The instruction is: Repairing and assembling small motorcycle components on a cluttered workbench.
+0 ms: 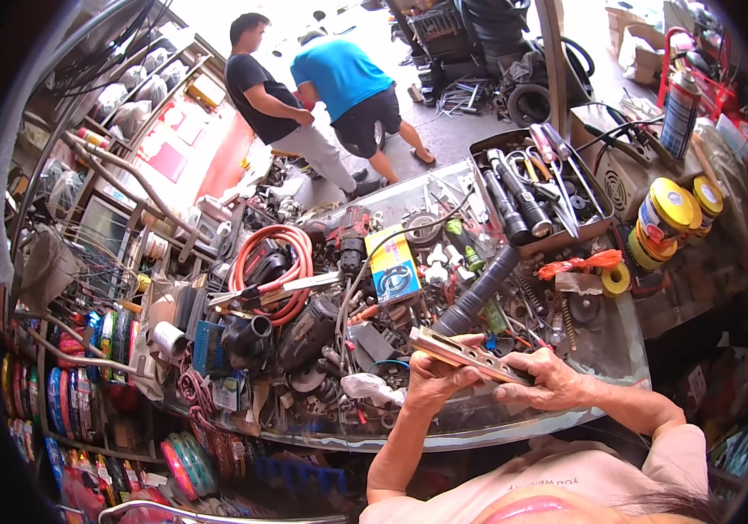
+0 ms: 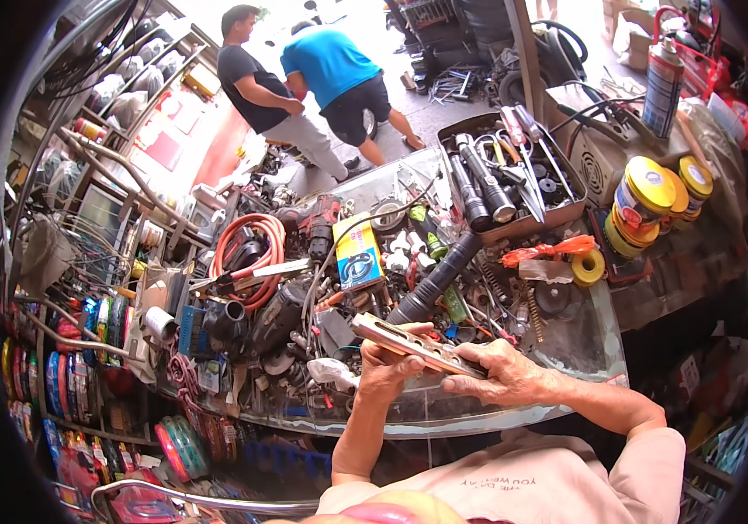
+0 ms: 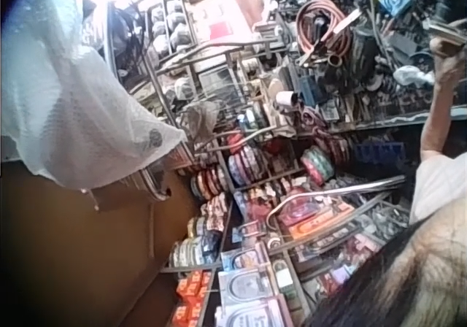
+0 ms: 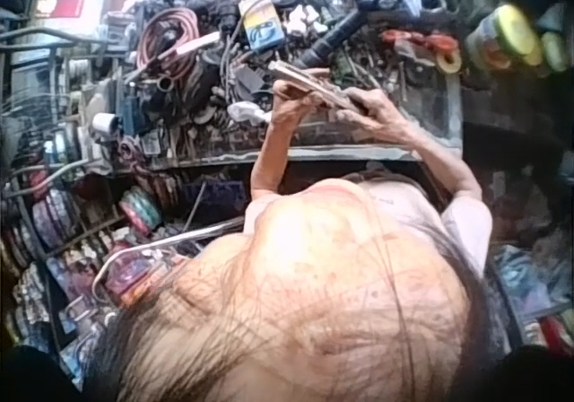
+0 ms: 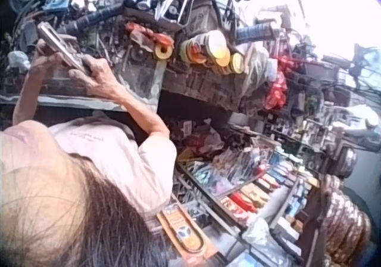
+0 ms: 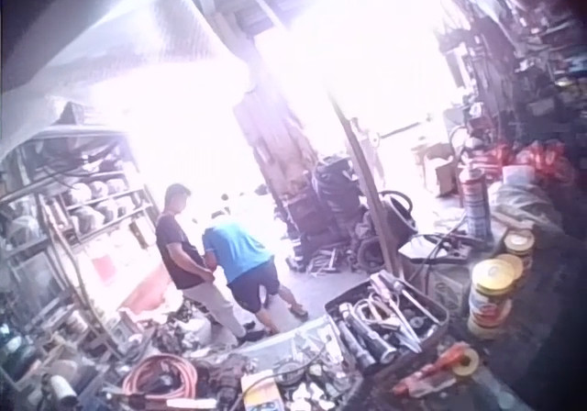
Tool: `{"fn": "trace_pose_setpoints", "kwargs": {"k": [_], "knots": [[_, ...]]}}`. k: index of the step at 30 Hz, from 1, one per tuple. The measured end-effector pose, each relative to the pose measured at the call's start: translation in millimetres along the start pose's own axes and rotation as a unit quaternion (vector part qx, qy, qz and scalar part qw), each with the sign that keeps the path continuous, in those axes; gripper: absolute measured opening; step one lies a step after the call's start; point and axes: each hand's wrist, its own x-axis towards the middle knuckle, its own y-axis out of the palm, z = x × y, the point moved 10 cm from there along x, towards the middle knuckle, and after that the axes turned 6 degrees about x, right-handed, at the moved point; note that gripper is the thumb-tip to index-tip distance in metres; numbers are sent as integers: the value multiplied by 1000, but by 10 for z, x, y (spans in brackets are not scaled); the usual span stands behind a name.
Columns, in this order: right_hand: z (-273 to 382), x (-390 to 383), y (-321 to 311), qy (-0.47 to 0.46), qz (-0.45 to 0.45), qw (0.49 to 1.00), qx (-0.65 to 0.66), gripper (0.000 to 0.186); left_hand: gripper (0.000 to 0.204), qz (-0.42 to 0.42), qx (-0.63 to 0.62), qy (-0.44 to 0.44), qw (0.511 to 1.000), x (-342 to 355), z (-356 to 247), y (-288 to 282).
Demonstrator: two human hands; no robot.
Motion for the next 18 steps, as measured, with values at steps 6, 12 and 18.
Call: {"fn": "trace_pose_setpoints", "kwargs": {"k": [6, 12, 18], "knots": [[-53, 18, -47, -15, -36, 999, 16, 40, 41, -38, 31, 2, 999, 25, -27, -52], [-97, -51, -166, -33, -127, 991, -34, 34, 36, -71, 56, -16, 996, 58, 1, -38], [108, -62, -181, -93, -138, 977, -134, 29, 34, -87, 68, 25, 994, 28, -64, -58]]}}
